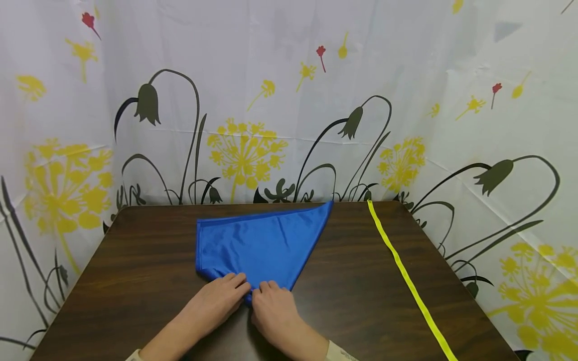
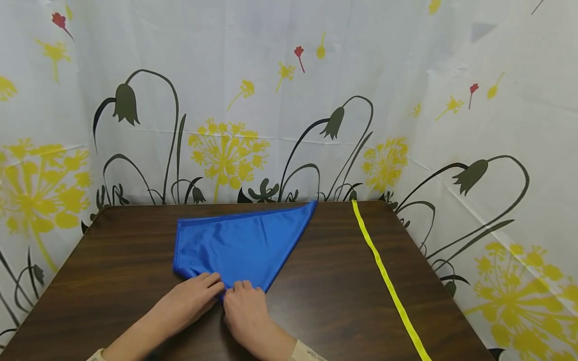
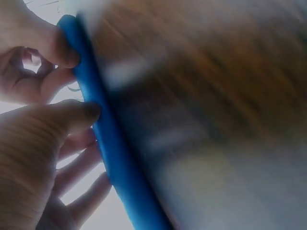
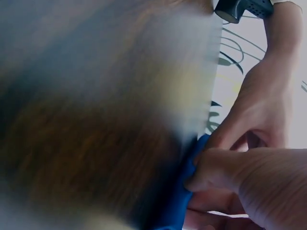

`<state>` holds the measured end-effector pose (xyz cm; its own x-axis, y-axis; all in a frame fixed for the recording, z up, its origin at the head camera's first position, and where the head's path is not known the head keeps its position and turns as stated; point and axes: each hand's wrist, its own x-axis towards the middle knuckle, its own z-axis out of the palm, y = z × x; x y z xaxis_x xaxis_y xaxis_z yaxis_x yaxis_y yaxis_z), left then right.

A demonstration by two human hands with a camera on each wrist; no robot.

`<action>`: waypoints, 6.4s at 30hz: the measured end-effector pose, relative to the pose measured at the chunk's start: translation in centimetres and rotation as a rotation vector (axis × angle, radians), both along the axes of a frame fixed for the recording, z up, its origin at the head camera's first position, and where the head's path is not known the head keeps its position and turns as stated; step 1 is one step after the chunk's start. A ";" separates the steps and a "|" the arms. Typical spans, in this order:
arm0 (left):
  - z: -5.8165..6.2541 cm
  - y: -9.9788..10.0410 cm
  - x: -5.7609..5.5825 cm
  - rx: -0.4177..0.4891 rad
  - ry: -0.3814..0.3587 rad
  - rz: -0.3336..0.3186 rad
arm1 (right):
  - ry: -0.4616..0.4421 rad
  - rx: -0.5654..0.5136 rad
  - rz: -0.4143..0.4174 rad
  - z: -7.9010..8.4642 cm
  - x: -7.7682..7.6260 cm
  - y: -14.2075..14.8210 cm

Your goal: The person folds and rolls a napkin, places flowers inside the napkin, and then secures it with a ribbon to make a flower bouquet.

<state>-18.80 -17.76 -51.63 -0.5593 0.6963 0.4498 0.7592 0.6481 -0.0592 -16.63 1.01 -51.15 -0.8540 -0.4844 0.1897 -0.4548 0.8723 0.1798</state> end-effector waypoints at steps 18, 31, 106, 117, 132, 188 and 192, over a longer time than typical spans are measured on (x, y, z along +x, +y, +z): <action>1.1 0.3 -0.2 -0.043 -0.126 0.074 | -0.008 -0.035 -0.013 0.6 -0.4 1.1; 1.0 0.9 0.0 -0.024 -0.122 0.075 | -0.082 -0.081 -0.021 1.2 -0.7 1.9; 0.4 1.8 1.3 0.001 -0.183 0.069 | -0.064 -0.089 0.027 0.3 0.8 3.1; 0.5 2.2 0.5 -0.003 -0.132 0.065 | -0.075 -0.135 0.015 0.3 0.6 3.7; 1.0 1.2 -0.3 -0.033 -0.234 0.111 | -0.168 -0.218 0.064 0.5 -0.6 4.7; 0.9 -2.2 1.7 -0.042 -0.183 0.215 | 0.047 -0.108 0.180 -0.1 -0.2 6.7; 0.8 -1.8 2.6 -0.029 -0.212 0.250 | -0.069 -0.159 0.208 0.1 -0.7 7.5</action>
<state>-16.24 -19.54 -50.82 -0.7937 0.5364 0.2869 0.5742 0.8163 0.0624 -17.28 8.54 -51.06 -0.7526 -0.6198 0.2222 -0.6338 0.7734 0.0109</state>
